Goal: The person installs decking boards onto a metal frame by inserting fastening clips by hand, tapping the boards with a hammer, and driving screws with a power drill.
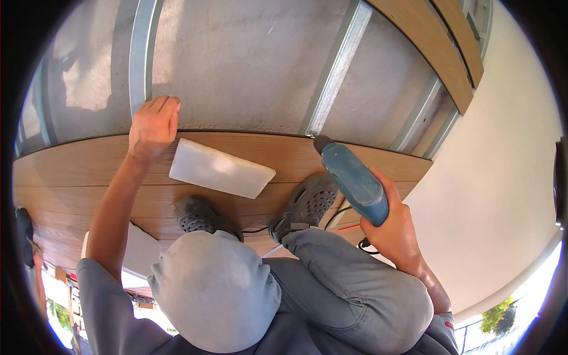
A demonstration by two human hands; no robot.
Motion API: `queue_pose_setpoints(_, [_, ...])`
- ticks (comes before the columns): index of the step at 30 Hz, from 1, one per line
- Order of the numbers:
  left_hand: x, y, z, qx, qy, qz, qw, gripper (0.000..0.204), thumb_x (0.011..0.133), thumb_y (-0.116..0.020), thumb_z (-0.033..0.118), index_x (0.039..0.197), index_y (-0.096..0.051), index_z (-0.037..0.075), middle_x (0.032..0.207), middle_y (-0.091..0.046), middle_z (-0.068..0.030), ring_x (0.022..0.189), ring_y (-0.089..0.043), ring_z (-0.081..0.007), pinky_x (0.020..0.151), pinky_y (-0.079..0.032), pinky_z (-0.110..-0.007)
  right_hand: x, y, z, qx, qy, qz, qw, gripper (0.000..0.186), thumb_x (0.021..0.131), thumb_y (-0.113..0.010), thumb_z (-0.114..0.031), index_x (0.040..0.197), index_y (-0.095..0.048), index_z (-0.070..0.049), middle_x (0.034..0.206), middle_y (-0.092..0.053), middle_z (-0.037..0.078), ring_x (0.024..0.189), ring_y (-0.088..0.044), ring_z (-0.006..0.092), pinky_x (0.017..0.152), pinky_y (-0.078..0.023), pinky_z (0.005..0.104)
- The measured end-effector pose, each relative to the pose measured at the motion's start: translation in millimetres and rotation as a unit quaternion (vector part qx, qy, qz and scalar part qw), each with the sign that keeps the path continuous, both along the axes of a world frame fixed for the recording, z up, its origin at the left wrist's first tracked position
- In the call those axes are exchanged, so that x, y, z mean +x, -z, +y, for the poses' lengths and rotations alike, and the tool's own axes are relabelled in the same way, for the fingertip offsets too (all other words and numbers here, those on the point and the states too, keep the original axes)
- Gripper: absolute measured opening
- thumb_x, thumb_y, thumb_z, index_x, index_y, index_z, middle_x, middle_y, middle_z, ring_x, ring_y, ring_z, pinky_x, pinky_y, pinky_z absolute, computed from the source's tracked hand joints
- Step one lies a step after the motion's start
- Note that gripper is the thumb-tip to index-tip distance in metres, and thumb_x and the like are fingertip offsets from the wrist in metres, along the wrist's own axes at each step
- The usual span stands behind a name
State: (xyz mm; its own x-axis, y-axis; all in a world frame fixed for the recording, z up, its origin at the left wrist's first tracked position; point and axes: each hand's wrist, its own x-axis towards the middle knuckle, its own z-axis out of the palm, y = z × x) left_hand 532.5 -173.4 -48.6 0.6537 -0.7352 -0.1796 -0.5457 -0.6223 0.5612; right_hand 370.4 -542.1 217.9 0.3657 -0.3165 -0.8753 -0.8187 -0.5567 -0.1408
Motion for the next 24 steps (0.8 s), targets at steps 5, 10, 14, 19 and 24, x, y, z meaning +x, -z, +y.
queue_pose_setpoints(5, [1, 4, 2, -0.019, -0.005, -0.016, 1.0, 0.006, 0.095, -0.06, 0.004, 0.1, -0.063, 0.002, 0.09, -0.064, -0.0142, 0.083, -0.062, -0.0361, 0.073, -0.05, -0.045, -12, 0, 9, -0.023, -0.058, -0.044, 0.997, 0.077, 0.081, -0.068, -0.004, 0.151, -0.04, -0.015, 0.104, -0.071, 0.029, 0.094, -0.068, 0.0516, 0.083, -0.056, 0.0516])
queue_pose_setpoints(10, [1, 2, 0, -0.033, -0.005, -0.03, 0.999, 0.004, 0.094, -0.061, 0.004, 0.097, -0.062, 0.003, 0.089, -0.064, -0.0148, 0.082, -0.062, -0.037, 0.073, -0.051, -0.046, -34, 1, 11, -0.032, -0.044, -0.088, 0.995, 0.077, 0.08, -0.07, -0.004, 0.15, -0.042, -0.014, 0.101, -0.071, 0.029, 0.092, -0.069, 0.0496, 0.082, -0.056, 0.0511])
queue_pose_setpoints(14, [-2, 5, 1, -0.046, -0.01, -0.047, 0.998, 0.002, 0.094, -0.061, 0.004, 0.095, -0.062, 0.003, 0.087, -0.064, -0.0147, 0.081, -0.062, -0.0376, 0.072, -0.051, -0.047, -47, -5, 5, -0.056, -0.046, -0.111, 0.991, 0.074, 0.08, -0.072, -0.005, 0.149, -0.044, -0.013, 0.106, -0.07, 0.03, 0.096, -0.07, 0.0459, 0.083, -0.056, 0.0488])
queue_pose_setpoints(19, [-11, 3, 9, -0.049, -0.007, -0.069, 0.996, 0.009, 0.097, -0.062, 0.013, 0.093, -0.062, 0.005, 0.086, -0.065, -0.0129, 0.081, -0.064, -0.0364, 0.071, -0.052, -0.047, -109, -39, -10, -0.004, 0.255, -0.22, 0.941, 0.058, 0.086, -0.072, -0.01, 0.138, -0.049, 0.004, 0.111, -0.071, 0.022, 0.101, -0.073, 0.0299, 0.078, -0.059, 0.0374])
queue_pose_setpoints(24, [-4, -3, -14, -0.018, 0.011, -0.057, 0.998, 0.023, 0.102, -0.06, 0.024, 0.089, -0.062, 0.004, 0.085, -0.065, -0.0144, 0.082, -0.064, -0.037, 0.072, -0.052, -0.048, -236, -25, -53, -0.001, 0.471, -0.329, 0.819, 0.054, 0.092, -0.071, -0.025, 0.132, -0.053, 0.006, 0.11, -0.07, 0.019, 0.101, -0.072, 0.0279, 0.071, -0.062, 0.0353])
